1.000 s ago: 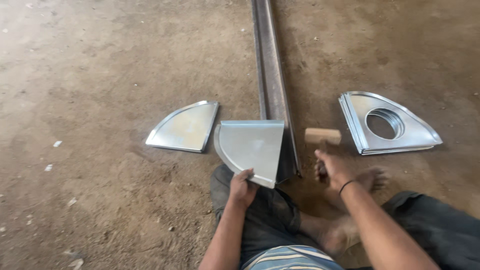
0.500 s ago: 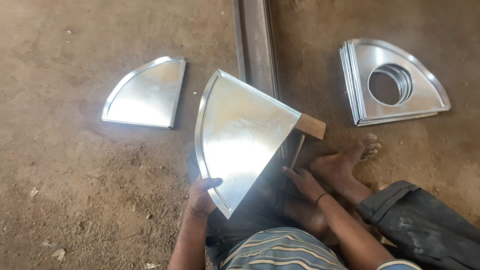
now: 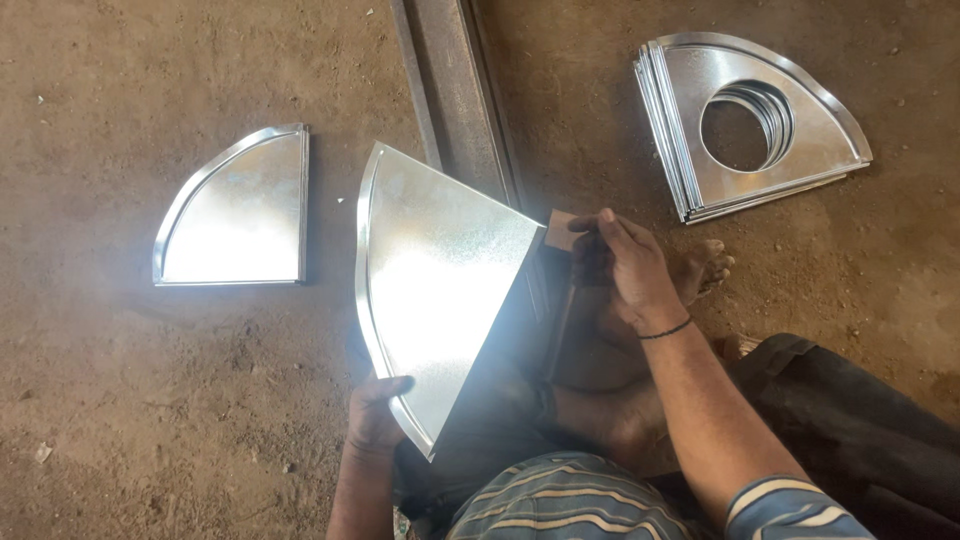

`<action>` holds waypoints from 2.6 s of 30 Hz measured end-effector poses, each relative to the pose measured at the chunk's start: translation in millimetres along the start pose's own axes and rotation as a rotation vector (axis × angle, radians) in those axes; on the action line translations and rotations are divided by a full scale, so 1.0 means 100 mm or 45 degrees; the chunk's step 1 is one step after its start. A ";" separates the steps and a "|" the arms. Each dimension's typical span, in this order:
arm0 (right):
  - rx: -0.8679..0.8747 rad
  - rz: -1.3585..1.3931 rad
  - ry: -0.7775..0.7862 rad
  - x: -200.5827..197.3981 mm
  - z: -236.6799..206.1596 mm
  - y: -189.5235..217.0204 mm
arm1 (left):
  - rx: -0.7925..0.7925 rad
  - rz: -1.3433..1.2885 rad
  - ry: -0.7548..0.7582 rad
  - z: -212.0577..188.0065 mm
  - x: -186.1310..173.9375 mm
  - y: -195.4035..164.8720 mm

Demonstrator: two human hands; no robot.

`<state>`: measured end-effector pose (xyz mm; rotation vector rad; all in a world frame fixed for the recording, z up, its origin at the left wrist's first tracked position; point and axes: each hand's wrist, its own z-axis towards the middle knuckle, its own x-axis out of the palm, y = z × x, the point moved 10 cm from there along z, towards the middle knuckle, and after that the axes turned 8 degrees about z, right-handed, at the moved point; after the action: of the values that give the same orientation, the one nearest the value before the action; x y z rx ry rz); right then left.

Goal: The person sits on the ground and hammers quarter-circle sheet metal pieces with a wooden mallet, pressing each piece against a metal angle bar to bend and shape its edge, then sets the finished piece aside and picks up the next one.

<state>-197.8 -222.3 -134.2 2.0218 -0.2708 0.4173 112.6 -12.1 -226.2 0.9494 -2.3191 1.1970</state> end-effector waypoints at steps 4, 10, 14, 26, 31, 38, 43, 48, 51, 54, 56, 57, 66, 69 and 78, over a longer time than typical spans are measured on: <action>0.001 0.148 0.157 0.31 -0.14 0.06 | -0.015 -0.034 0.098 -0.03 0.08 0.00; -0.031 0.139 0.286 0.40 -0.28 0.29 | -0.088 0.218 -0.001 -0.08 0.00 0.07; 0.001 -0.149 0.380 0.29 -0.33 0.34 | -0.169 0.490 -0.088 -0.15 -0.22 0.13; -0.453 -1.157 0.120 0.58 -0.43 -0.49 | 0.704 -0.434 0.622 -0.72 1.17 -1.22; -0.532 -1.335 -0.062 0.77 -0.16 -0.50 | 1.319 0.203 0.422 -1.09 2.10 -1.54; -0.431 -1.548 -0.202 0.79 0.23 -0.47 | 1.951 0.874 0.080 -1.06 2.58 -1.70; -0.411 -1.589 -0.143 0.78 0.41 -0.56 | 1.900 1.001 -0.033 -0.65 2.45 -1.80; -0.414 -1.563 -0.169 0.77 0.48 -0.59 | 1.978 1.058 -0.044 -0.58 2.43 -1.85; -0.374 -1.555 -0.203 0.75 0.51 -0.62 | 1.871 0.983 0.110 -0.47 2.45 -1.83; -0.411 -1.550 -0.157 0.79 0.51 -0.63 | 1.898 1.042 0.052 -0.47 2.44 -1.82; -0.374 -1.551 -0.161 0.76 0.51 -0.66 | 1.909 1.077 0.037 -0.50 2.43 -1.80; -0.359 -1.548 -0.171 0.74 0.51 -0.67 | 1.912 1.076 0.038 -0.51 2.44 -1.79; -0.211 -1.397 -0.031 0.63 0.49 -0.76 | 1.920 1.113 0.035 -0.54 2.48 -1.78; 0.180 -0.948 -0.007 0.38 0.42 -0.97 | 1.920 1.128 0.020 -0.57 2.46 -1.77; 0.131 -1.000 -0.030 0.34 0.32 -0.79 | 1.925 1.137 0.050 -0.58 2.54 -1.71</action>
<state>-132.7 -214.3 -197.6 2.0492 0.5343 -0.0922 54.4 -136.8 52.9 0.0231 -1.4115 3.3826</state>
